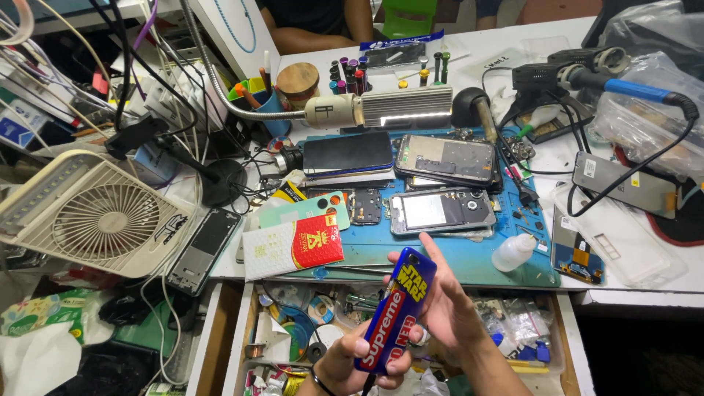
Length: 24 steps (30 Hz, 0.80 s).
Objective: The person uses a screwdriver to work on the side of a blue smartphone, then connects a charging cable to the device. The person wipes the phone with a white cloth and continues to manipulate the phone and cable on a cluttered workbench.
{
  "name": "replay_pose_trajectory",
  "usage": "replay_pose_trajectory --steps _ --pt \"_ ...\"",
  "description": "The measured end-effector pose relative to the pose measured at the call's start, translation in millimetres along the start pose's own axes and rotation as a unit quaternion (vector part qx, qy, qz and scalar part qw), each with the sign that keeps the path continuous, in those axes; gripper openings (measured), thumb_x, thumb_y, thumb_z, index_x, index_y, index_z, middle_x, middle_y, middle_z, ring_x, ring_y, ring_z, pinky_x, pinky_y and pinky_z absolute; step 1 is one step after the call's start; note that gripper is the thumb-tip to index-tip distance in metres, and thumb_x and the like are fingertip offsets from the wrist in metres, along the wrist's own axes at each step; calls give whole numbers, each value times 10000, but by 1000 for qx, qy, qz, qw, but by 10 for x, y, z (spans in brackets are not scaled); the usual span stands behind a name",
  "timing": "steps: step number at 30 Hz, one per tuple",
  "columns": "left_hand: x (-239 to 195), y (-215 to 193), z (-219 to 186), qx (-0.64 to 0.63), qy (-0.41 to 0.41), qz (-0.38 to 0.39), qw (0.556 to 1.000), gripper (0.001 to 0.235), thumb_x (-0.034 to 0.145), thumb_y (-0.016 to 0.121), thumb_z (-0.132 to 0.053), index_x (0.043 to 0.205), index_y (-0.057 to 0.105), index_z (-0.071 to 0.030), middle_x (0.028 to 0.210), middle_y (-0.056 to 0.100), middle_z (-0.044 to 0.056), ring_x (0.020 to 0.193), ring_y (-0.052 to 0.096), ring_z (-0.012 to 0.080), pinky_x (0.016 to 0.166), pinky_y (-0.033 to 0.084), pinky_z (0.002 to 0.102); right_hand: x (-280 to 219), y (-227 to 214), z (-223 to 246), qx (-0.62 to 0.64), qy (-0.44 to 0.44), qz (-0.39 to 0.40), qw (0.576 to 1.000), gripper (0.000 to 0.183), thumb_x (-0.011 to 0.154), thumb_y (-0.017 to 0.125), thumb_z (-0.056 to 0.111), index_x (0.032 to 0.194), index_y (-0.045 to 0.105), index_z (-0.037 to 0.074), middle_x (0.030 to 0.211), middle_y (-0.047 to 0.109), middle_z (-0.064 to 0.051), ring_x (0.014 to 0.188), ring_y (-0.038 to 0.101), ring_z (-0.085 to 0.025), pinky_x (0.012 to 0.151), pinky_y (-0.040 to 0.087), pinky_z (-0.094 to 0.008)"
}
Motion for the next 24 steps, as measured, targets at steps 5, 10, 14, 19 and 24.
replay_pose_trajectory --steps 5,10,14,19,24 --pt "-13 -275 59 0 -7 -18 1000 892 805 727 -166 1567 290 -12 1297 480 158 800 505 206 614 451 266 -24 -122 -53 -96 58 -184 976 1190 652 820 314 1659 192 234 1192 684 -137 847 621 -182 712 535 -325" --pt "3 -293 100 -73 -22 -9 997 905 811 721 -145 1579 270 20 1312 469 184 819 507 237 647 489 299 -25 -209 -95 -99 63 -229 966 1100 661 796 249 1649 313 241 1070 684 -116 835 616 -199 757 525 -365" --pt "9 -307 162 -149 -48 14 988 780 857 656 -136 1528 292 22 1181 506 245 773 571 284 667 533 326 7 -274 -110 -79 11 -218 973 986 716 784 181 1607 364 224 1005 688 -150 759 628 -196 693 553 -357" --pt "48 -224 182 -206 -13 3 978 822 865 633 -177 1554 241 38 1351 427 215 873 580 324 732 571 421 2 -246 -72 -64 8 -215 974 1017 745 766 192 1637 280 245 1119 692 -186 813 640 -215 724 565 -369" --pt "80 -232 225 -142 -69 14 987 716 906 577 -337 1475 397 60 906 551 231 725 574 295 687 527 347 -35 -411 -109 -64 27 -266 962 951 756 754 189 1616 361 292 995 685 -130 716 655 -198 613 608 -394"
Point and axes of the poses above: each hand's wrist, its own x-axis towards the middle knuckle, its own y-axis out of the palm, z = x × y, the point moved 7 cm from there along x, towards the middle knuckle
